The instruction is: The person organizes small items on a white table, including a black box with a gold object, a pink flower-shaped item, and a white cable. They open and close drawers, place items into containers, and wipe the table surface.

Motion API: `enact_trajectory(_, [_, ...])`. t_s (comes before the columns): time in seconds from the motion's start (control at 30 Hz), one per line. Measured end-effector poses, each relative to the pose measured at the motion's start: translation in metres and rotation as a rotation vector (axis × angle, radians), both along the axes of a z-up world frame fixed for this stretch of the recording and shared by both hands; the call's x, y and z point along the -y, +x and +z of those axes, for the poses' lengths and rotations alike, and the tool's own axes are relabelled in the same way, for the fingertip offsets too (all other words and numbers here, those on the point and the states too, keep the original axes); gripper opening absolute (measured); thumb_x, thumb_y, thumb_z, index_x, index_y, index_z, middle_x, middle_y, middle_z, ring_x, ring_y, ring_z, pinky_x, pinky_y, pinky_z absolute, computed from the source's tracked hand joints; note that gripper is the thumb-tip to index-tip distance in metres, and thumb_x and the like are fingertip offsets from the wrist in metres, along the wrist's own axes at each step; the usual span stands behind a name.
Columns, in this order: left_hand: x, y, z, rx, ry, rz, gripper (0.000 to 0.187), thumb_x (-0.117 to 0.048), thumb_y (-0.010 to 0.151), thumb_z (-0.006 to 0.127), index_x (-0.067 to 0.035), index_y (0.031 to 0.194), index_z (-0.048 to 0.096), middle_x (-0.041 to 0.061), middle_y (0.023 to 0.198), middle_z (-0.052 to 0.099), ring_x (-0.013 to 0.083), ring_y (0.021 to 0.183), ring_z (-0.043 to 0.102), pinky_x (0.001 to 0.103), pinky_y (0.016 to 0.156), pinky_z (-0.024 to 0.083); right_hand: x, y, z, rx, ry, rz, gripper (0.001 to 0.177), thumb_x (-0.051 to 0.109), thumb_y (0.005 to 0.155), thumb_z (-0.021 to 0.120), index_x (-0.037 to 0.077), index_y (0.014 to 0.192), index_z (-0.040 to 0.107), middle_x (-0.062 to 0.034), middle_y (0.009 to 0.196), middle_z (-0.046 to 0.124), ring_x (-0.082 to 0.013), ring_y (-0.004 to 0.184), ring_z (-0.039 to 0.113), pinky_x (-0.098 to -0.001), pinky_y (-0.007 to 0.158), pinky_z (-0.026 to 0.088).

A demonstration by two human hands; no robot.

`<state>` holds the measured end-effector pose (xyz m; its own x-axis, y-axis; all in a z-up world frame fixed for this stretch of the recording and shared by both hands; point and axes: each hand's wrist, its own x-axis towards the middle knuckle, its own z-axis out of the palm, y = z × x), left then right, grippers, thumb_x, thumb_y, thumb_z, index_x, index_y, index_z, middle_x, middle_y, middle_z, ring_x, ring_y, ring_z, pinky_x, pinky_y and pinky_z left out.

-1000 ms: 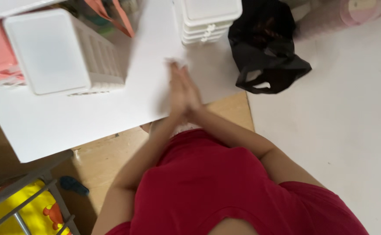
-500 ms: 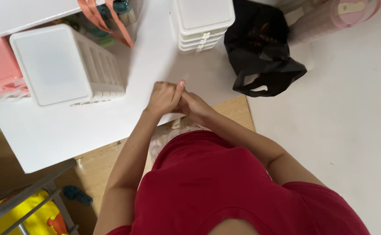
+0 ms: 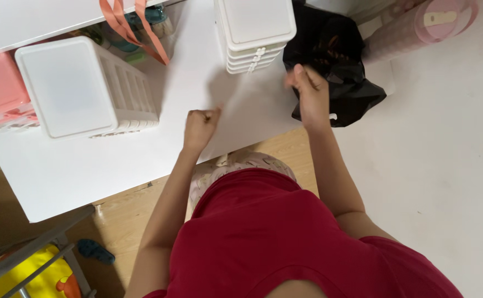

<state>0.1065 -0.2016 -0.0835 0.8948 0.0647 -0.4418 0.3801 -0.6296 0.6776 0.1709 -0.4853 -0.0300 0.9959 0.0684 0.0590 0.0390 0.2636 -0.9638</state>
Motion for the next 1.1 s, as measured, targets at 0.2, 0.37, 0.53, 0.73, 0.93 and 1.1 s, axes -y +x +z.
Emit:
enact_trajectory(0.2, [0.011,-0.014,0.015,0.085,-0.28,0.177,0.027,-0.029,0.097,0.072,-0.004,0.086,0.075,0.005,0.073,0.074,0.0126,0.06,0.063,0.029,0.061,0.051,-0.014,0.028,0.026,-0.02,-0.514,-0.038,0.07,-0.005,0.098,0.064,0.013,0.158,0.036,-0.0142,0.169,0.03,-0.0337,0.155,0.036,-0.0421,0.11,0.053])
enact_trajectory(0.37, [0.018,0.024,0.023,0.258,-0.505,0.145,0.049,-0.018,0.097,0.075,-0.007,0.139,0.054,0.014,0.139,0.064,0.0255,0.126,0.067,0.036,0.1,0.062,-0.031,0.057,-0.006,-0.078,-0.437,0.152,0.084,-0.001,0.098,0.074,0.013,0.159,0.02,-0.0169,0.169,0.022,-0.0358,0.157,0.017,-0.049,0.127,0.029])
enact_trajectory(0.53, [0.05,0.098,-0.003,0.653,-0.453,0.016,0.119,-0.011,0.085,0.089,-0.01,0.161,-0.002,0.026,0.165,0.017,0.0419,0.15,0.026,0.05,0.12,0.038,-0.029,0.076,-0.044,-0.087,-0.325,0.101,0.086,0.001,0.099,0.074,0.014,0.162,0.018,-0.0161,0.166,0.034,-0.0332,0.158,0.029,-0.0464,0.128,0.031])
enact_trajectory(0.73, [0.078,0.131,-0.025,0.483,-0.564,0.131,0.099,-0.011,0.095,0.078,-0.014,0.164,0.007,0.023,0.159,0.03,0.0386,0.15,0.037,0.047,0.119,0.046,-0.019,0.085,-0.048,-0.07,-0.266,0.068,0.077,0.002,0.096,0.076,0.012,0.157,0.03,-0.0148,0.162,0.041,-0.0307,0.153,0.039,-0.0457,0.125,0.037])
enact_trajectory(0.93, [0.083,0.157,-0.028,0.419,-0.559,0.152,0.096,-0.024,0.097,0.074,-0.015,0.163,0.005,0.024,0.159,0.027,0.0391,0.148,0.035,0.048,0.116,0.045,-0.025,0.104,-0.05,-0.048,-0.234,-0.026,0.067,0.003,0.098,0.076,0.01,0.152,0.038,-0.0117,0.156,0.046,-0.0291,0.147,0.044,-0.045,0.124,0.04])
enact_trajectory(1.1, [0.092,0.177,-0.036,0.487,-0.515,0.148,0.096,-0.031,0.1,0.073,-0.012,0.163,0.002,0.026,0.161,0.023,0.0407,0.15,0.034,0.049,0.119,0.043,-0.028,0.121,-0.063,0.043,-0.354,-0.177,0.066,0.001,0.097,0.078,0.013,0.151,0.041,-0.0115,0.147,0.044,-0.0285,0.142,0.048,-0.0446,0.12,0.047])
